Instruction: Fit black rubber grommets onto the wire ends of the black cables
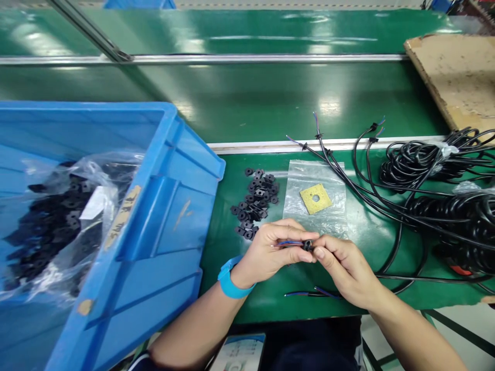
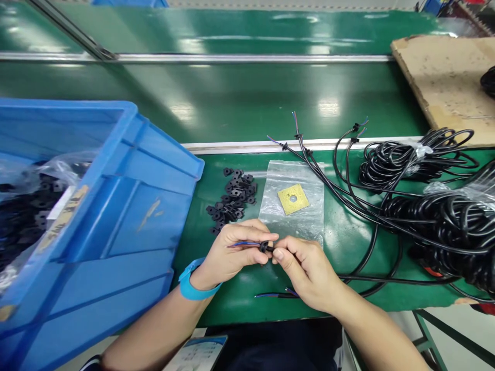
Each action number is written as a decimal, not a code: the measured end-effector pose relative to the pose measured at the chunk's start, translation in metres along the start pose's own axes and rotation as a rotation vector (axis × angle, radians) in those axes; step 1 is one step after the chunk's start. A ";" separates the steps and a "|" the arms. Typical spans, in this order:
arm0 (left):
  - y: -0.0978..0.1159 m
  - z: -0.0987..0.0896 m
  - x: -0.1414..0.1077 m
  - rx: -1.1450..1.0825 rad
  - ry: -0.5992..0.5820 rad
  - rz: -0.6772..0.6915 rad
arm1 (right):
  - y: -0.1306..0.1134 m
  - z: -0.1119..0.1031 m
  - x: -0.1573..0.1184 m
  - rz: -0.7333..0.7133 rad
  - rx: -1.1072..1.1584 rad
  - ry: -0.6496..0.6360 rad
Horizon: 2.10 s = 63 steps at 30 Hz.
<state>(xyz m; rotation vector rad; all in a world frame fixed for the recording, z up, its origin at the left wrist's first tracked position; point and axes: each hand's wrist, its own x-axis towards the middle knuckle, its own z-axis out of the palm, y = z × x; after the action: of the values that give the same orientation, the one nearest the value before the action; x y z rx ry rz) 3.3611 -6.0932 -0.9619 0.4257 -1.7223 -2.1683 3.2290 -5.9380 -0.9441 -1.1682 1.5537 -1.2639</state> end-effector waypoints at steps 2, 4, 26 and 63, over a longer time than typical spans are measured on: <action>0.001 0.001 -0.001 0.009 -0.013 -0.019 | 0.001 0.000 -0.001 0.009 0.017 0.012; 0.000 0.004 -0.001 0.031 -0.041 -0.044 | 0.000 -0.001 -0.002 -0.012 0.012 0.046; -0.004 -0.008 -0.006 0.012 0.314 -0.242 | 0.015 0.010 0.005 -0.576 -1.111 0.483; -0.016 0.019 -0.002 -0.101 0.060 0.140 | 0.009 0.004 0.003 -0.307 -0.282 0.193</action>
<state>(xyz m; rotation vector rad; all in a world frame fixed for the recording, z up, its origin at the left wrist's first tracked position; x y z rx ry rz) 3.3530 -6.0724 -0.9736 0.3304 -1.5544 -2.1095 3.2304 -5.9407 -0.9541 -1.5491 1.7876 -1.4212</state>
